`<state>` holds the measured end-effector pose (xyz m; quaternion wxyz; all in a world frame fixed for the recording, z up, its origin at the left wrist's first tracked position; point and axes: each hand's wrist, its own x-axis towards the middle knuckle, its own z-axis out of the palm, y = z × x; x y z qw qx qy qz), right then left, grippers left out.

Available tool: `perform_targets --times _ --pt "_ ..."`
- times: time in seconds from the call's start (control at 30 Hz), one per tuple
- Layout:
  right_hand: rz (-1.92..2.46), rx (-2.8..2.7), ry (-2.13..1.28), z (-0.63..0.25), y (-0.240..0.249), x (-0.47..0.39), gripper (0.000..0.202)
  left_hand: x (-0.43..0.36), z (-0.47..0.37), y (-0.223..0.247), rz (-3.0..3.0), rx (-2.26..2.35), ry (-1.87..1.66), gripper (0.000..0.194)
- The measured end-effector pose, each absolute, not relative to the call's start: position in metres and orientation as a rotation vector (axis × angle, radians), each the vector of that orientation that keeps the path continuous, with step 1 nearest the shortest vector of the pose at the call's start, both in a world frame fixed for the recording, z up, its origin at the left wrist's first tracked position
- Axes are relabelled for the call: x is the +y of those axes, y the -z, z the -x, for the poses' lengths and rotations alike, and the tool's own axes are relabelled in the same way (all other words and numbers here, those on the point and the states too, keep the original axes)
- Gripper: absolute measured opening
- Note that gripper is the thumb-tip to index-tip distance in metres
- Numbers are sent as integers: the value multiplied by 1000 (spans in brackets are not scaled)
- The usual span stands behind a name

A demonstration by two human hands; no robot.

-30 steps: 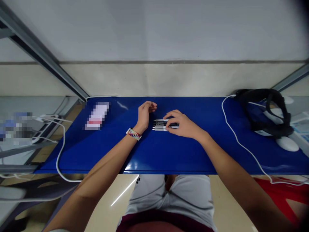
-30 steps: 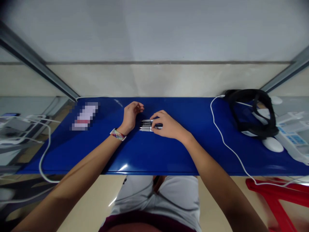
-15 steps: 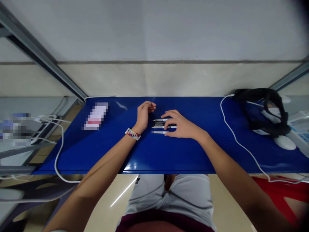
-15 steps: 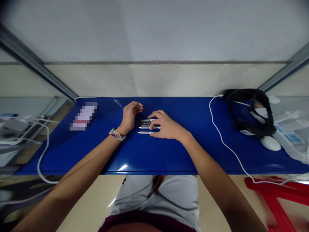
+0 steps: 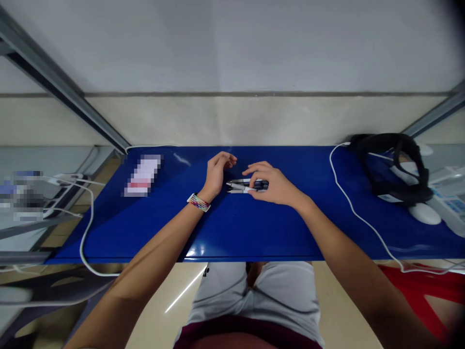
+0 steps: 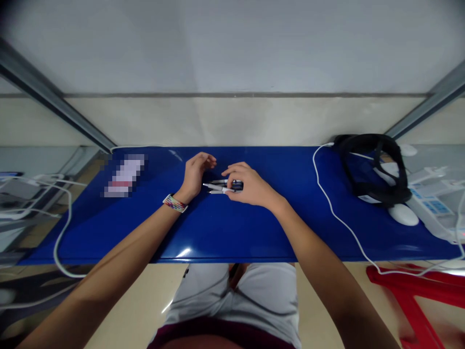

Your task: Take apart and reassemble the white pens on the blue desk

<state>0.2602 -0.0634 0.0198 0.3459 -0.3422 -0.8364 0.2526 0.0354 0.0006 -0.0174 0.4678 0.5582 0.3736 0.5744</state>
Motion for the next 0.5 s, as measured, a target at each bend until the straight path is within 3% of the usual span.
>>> perform_targets --times 0.5 --pt "1105 -1971 -525 -271 -19 -52 4 -19 -35 -5 -1615 733 -1138 44"
